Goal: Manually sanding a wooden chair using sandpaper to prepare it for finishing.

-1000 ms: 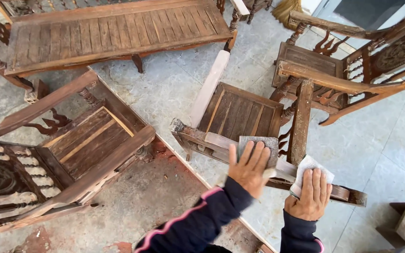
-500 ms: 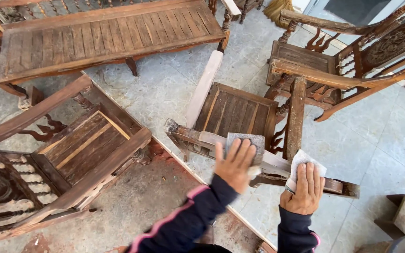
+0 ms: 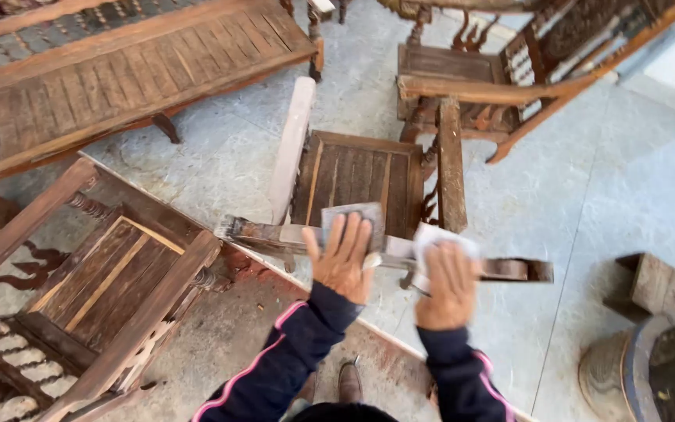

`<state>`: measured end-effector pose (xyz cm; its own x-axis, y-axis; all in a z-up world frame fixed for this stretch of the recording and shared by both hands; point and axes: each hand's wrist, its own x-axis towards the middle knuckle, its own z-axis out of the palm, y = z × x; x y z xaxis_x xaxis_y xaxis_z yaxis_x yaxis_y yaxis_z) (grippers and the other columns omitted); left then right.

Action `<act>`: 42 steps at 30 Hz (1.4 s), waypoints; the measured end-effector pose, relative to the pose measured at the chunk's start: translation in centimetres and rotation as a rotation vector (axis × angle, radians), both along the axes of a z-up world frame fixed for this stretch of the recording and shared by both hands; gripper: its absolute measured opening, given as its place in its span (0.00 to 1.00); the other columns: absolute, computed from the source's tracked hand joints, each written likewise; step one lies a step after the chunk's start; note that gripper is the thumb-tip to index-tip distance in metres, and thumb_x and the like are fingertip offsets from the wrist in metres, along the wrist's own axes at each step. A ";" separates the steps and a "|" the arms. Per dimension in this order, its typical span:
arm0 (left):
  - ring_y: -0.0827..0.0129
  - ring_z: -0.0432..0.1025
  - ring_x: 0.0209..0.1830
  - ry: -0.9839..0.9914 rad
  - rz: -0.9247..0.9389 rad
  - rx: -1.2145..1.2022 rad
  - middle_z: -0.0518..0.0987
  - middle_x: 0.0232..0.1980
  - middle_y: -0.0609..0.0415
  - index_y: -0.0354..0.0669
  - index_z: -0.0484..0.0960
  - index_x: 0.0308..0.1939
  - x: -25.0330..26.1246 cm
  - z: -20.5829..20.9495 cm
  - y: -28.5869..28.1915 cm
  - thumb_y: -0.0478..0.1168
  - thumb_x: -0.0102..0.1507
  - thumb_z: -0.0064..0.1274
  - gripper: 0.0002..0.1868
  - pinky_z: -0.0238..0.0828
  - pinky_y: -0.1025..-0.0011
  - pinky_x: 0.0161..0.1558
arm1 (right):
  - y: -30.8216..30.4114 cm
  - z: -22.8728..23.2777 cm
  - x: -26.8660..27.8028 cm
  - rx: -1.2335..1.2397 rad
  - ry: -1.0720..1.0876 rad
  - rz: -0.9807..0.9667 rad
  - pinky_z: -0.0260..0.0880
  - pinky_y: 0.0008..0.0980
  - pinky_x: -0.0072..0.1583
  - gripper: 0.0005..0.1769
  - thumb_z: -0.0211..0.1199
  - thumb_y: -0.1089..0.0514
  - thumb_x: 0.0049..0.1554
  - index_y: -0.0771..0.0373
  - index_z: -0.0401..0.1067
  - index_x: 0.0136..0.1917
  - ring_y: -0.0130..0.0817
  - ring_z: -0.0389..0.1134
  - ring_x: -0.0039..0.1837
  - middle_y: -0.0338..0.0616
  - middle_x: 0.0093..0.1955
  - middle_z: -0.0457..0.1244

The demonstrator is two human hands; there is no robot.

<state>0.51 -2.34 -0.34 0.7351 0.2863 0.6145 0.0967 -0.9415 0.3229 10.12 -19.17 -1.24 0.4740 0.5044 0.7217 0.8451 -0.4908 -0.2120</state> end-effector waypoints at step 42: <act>0.51 0.76 0.51 0.075 0.236 -0.063 0.83 0.52 0.47 0.40 0.77 0.63 -2.8 -0.8 18.3 0.48 0.70 0.44 0.22 0.72 0.53 0.50 | 12.9 3.4 -0.1 -0.405 -0.139 0.554 0.52 0.46 0.79 0.29 0.59 0.67 0.53 0.65 0.69 0.69 0.44 0.59 0.76 0.52 0.72 0.62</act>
